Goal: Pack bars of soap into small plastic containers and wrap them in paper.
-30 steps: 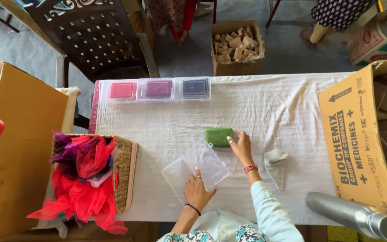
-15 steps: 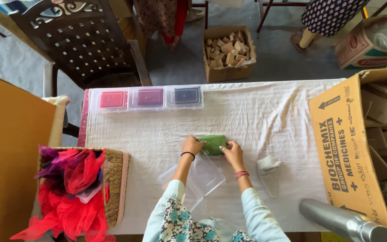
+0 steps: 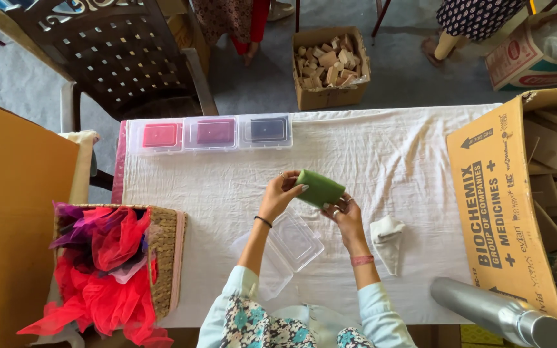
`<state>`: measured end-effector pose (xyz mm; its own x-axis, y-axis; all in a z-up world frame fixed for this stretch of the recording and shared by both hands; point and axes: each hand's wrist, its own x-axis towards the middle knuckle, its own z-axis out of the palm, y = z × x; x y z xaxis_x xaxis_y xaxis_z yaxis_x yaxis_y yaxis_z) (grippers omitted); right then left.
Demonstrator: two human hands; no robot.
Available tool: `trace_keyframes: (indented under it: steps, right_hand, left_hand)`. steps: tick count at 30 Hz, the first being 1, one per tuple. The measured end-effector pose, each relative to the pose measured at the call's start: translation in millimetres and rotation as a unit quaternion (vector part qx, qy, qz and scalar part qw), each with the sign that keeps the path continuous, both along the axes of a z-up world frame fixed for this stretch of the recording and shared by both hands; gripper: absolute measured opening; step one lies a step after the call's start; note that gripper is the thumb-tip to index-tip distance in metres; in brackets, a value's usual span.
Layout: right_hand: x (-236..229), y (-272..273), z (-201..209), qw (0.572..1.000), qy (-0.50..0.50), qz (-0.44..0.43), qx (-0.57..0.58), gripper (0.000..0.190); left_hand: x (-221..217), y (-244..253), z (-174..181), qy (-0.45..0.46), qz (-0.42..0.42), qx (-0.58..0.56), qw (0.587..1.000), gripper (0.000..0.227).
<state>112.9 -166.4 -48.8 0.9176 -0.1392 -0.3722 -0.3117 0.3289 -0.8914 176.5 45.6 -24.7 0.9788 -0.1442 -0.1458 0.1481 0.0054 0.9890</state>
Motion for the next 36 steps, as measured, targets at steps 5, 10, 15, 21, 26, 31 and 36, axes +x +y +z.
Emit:
trace_keyframes:
  steps: [5,10,15,21,26,31,36]
  right_hand:
    - [-47.0,7.3,-10.8,0.992,-0.021,0.125,0.009,0.036]
    - [-89.4,16.4,-21.8,0.977,-0.008,0.154,0.150,0.039]
    - [-110.2,19.1,-5.2,0.951,0.028,0.195,0.239,0.046]
    - [-124.7,24.7,26.3,0.931,0.019,0.200,0.304,0.055]
    - [-129.2,23.3,18.6,0.932,-0.019,0.160,0.324,0.051]
    - [-130.4,21.9,12.7,0.936,-0.012,0.136,0.324,0.048]
    - [-126.3,10.7,11.4,0.944,-0.014,0.095,0.317,0.046]
  left_hand:
    - [-43.2,32.6,-5.2,0.008,-0.066,-0.042,0.997,0.041]
    - [-110.3,55.2,-29.3,0.085,-0.066,-0.090,0.990,0.040]
    - [-152.0,56.3,-32.6,0.101,-0.052,-0.134,0.984,0.033]
    - [-169.5,52.4,-38.4,0.186,-0.020,-0.164,0.969,0.030]
    - [-173.1,39.3,-33.8,0.139,-0.015,-0.222,0.965,0.033]
    - [-166.0,37.3,-28.9,0.101,-0.012,-0.103,0.990,0.036]
    - [-144.0,77.3,-27.1,-0.093,0.115,0.277,0.949,0.049]
